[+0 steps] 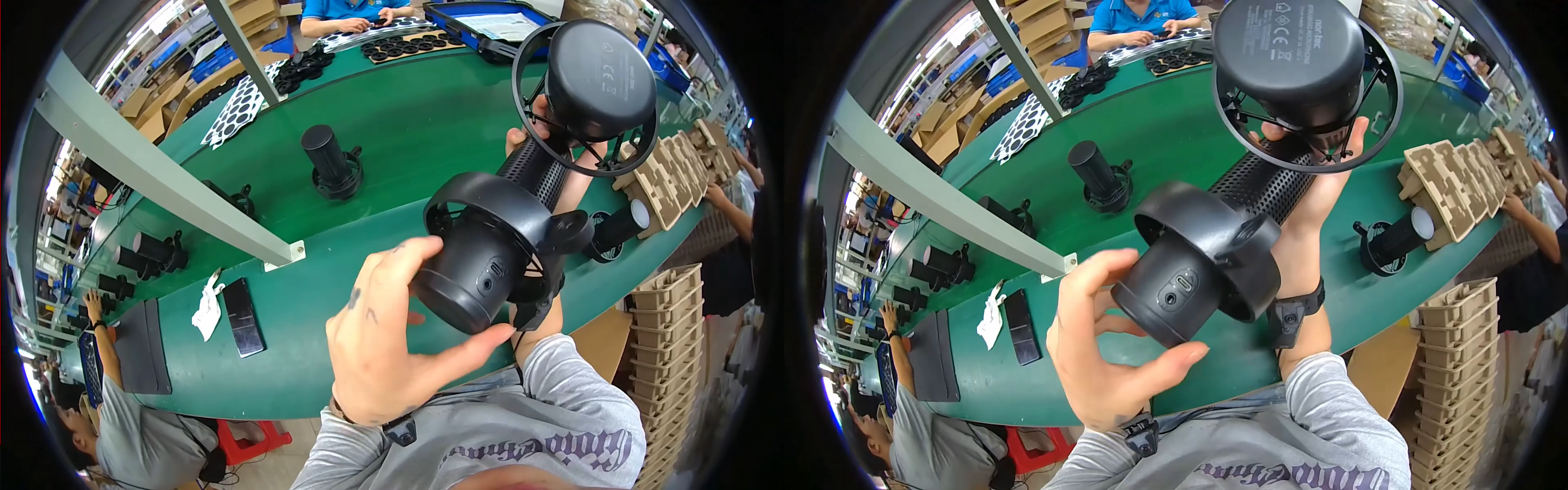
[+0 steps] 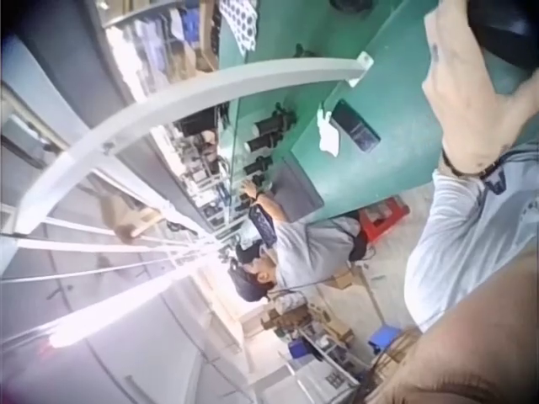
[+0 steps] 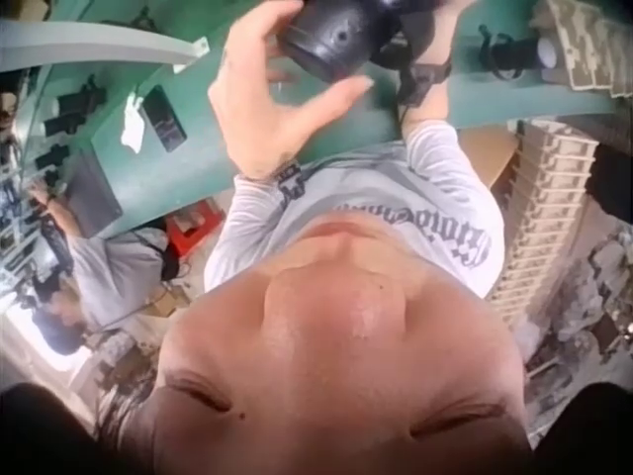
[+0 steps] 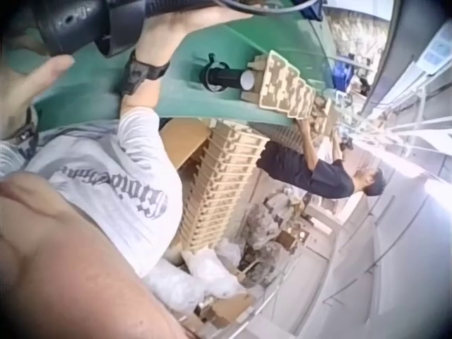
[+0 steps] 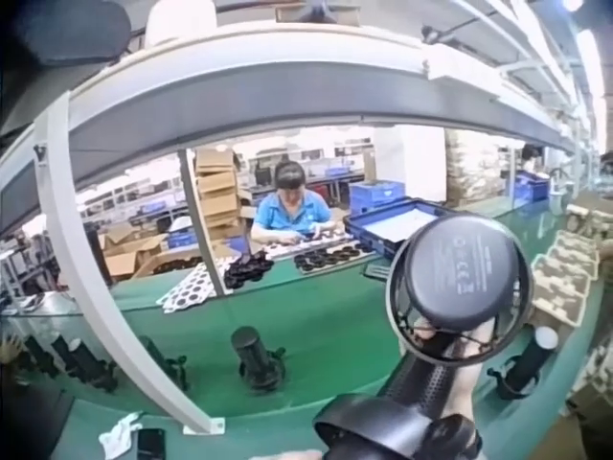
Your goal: The person picks up a microphone and shock mount, rotates the microphone within the mount by hand, and places the assembled unit onto the table. They repeat this process for several more microphones and shock mounts, handling each set one at a time.
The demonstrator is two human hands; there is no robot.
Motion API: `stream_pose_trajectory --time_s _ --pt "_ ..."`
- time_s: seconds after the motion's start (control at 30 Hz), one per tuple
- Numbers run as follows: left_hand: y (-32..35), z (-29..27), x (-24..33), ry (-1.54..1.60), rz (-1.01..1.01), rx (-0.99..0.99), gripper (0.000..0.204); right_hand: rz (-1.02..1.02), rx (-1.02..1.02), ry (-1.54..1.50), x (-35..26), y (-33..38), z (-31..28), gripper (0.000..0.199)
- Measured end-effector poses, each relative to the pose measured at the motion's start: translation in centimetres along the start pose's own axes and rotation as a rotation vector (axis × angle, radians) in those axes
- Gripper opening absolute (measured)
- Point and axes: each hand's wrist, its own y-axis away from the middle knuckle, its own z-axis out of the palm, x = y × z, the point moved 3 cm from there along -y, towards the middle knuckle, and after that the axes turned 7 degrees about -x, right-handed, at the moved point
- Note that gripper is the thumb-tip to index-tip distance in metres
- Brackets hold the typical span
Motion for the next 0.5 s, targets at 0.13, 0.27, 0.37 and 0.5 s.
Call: stream_pose_trajectory --time_s 0.13,0.27,0.37,0.5 --pt "0.2 0.4 0.4 0.03 -0.023 0.043 0.075 -0.046 0.131 0.224 0.1 0.1 -0.1 0.058" --pt "0.5 0.2 0.5 0.032 0.003 0.032 0.075 0.058 0.048 -0.074 1.1 0.4 1.1 0.048" --pt "0.6 0.0 0.7 0.078 -0.003 0.059 0.074 0.102 0.062 -0.147 1.2 0.3 2.1 0.05" --pt "0.7 0.1 0.6 0.122 -0.032 0.074 0.072 0.015 0.238 -0.004 1.0 0.4 4.4 0.061"
